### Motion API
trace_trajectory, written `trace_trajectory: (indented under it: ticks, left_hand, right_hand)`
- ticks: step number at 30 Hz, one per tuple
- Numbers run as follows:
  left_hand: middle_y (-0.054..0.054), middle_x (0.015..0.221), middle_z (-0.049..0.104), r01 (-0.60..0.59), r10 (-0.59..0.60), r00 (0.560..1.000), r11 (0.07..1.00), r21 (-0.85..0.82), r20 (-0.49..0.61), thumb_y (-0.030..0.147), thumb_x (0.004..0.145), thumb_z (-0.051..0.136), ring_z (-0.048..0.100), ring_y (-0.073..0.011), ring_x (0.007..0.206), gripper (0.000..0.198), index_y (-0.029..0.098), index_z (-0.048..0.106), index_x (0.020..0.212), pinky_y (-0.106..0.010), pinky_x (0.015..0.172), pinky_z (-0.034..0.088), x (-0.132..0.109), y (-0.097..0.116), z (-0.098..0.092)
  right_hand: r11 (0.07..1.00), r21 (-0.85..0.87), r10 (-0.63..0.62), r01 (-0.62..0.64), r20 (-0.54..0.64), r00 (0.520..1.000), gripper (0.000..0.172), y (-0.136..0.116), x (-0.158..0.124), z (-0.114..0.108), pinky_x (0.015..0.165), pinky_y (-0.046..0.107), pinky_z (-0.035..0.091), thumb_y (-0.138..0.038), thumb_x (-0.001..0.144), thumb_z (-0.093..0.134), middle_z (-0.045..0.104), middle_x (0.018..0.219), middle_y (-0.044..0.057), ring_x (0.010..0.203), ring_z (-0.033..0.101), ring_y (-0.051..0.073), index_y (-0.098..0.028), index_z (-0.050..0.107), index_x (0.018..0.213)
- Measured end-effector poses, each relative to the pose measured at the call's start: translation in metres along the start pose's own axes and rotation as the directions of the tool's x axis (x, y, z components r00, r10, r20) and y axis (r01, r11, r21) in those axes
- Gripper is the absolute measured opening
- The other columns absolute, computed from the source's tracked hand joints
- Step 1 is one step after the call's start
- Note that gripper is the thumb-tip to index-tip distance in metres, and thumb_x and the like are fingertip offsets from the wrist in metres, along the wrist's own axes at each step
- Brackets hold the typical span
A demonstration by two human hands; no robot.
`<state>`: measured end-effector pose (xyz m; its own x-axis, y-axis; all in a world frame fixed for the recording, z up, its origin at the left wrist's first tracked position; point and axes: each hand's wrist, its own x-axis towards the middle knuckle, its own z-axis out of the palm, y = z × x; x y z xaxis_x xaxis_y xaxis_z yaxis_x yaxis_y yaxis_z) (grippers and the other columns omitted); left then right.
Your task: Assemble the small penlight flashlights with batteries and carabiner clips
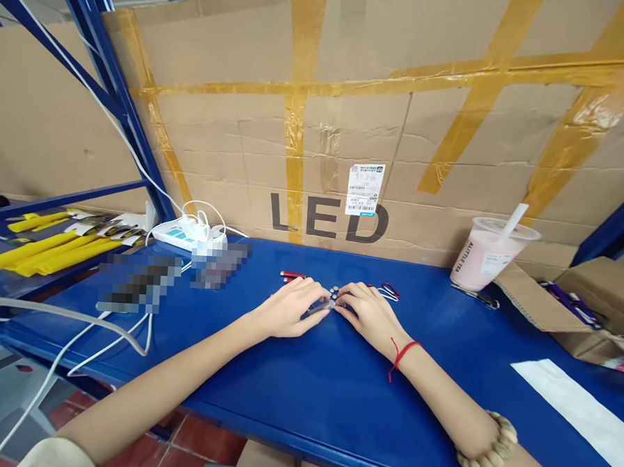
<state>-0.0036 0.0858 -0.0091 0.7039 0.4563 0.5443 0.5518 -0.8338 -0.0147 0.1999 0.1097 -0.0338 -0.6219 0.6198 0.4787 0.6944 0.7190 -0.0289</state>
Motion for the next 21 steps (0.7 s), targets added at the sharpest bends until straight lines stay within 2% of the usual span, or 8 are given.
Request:
trace_trajectory:
  ticks: [3, 6, 8, 12, 16, 21]
  left_hand:
    - [-0.004, 0.086, 0.058, 0.0, 0.0, 1.0, 0.999, 0.046, -0.001, 0.029, 0.086, 0.04, 0.049, -0.0163, 0.079, 0.017, 0.014, 0.049, 0.086, -0.029, 0.073, 0.039, -0.001, -0.001, 0.003]
    - [-0.004, 0.08, 0.057, 0.019, -0.019, 1.0, 0.997, 0.072, -0.013, 0.028, 0.082, 0.041, 0.05, -0.0161, 0.076, 0.016, 0.015, 0.049, 0.079, -0.029, 0.071, 0.039, -0.001, -0.003, 0.005]
    - [-0.004, 0.078, 0.057, 0.012, -0.01, 1.0, 0.997, 0.078, -0.024, 0.028, 0.082, 0.042, 0.049, -0.0158, 0.074, 0.016, 0.015, 0.049, 0.078, -0.028, 0.069, 0.039, -0.001, -0.003, 0.005]
    - [-0.003, 0.073, 0.054, -0.014, 0.021, 0.998, 0.994, 0.104, -0.066, 0.027, 0.082, 0.041, 0.048, -0.0155, 0.07, 0.017, 0.014, 0.049, 0.076, -0.028, 0.066, 0.038, -0.001, -0.003, 0.004]
    - [-0.002, 0.07, 0.053, -0.009, 0.02, 0.994, 0.995, 0.097, -0.109, 0.024, 0.082, 0.04, 0.047, -0.0142, 0.068, 0.015, 0.014, 0.048, 0.074, -0.027, 0.063, 0.036, 0.0, -0.002, 0.002]
    - [-0.003, 0.07, 0.052, -0.003, 0.009, 0.997, 0.997, 0.081, -0.075, 0.023, 0.085, 0.036, 0.046, -0.0141, 0.068, 0.018, 0.014, 0.048, 0.076, -0.027, 0.065, 0.036, 0.0, -0.002, 0.002]
  right_hand:
    - [1.0, -0.022, 0.009, -0.014, -0.184, 0.983, 0.02, -0.006, 0.001, -0.005, 0.07, 0.027, 0.042, -0.03, 0.087, 0.045, 0.059, 0.095, 0.001, 0.083, 0.054, 0.011, -0.02, 0.062, 0.085]
    - [0.996, 0.083, 0.071, -0.042, -0.386, 0.92, 0.013, -0.016, 0.002, -0.011, 0.074, 0.023, 0.045, -0.024, 0.084, 0.05, 0.058, 0.094, 0.002, 0.085, 0.055, 0.009, -0.02, 0.061, 0.089]
    - [0.988, 0.156, 0.079, -0.008, -0.454, 0.887, 0.011, -0.025, 0.003, -0.015, 0.076, 0.021, 0.046, -0.021, 0.082, 0.054, 0.058, 0.092, 0.002, 0.084, 0.055, 0.008, -0.019, 0.062, 0.089]
    - [0.972, 0.225, 0.053, 0.065, -0.482, 0.875, 0.008, -0.04, 0.006, -0.018, 0.074, 0.019, 0.047, -0.019, 0.079, 0.057, 0.058, 0.086, 0.003, 0.08, 0.056, 0.008, -0.016, 0.063, 0.083]
    - [0.959, 0.283, 0.118, 0.022, -0.467, 0.876, 0.008, -0.044, 0.006, -0.018, 0.068, 0.018, 0.048, -0.02, 0.078, 0.059, 0.057, 0.084, 0.002, 0.073, 0.056, 0.006, -0.016, 0.064, 0.082]
    - [0.942, 0.336, 0.168, -0.009, -0.446, 0.879, 0.008, -0.043, 0.004, -0.019, 0.064, 0.017, 0.049, -0.022, 0.077, 0.06, 0.057, 0.084, 0.002, 0.068, 0.055, 0.005, -0.018, 0.065, 0.081]
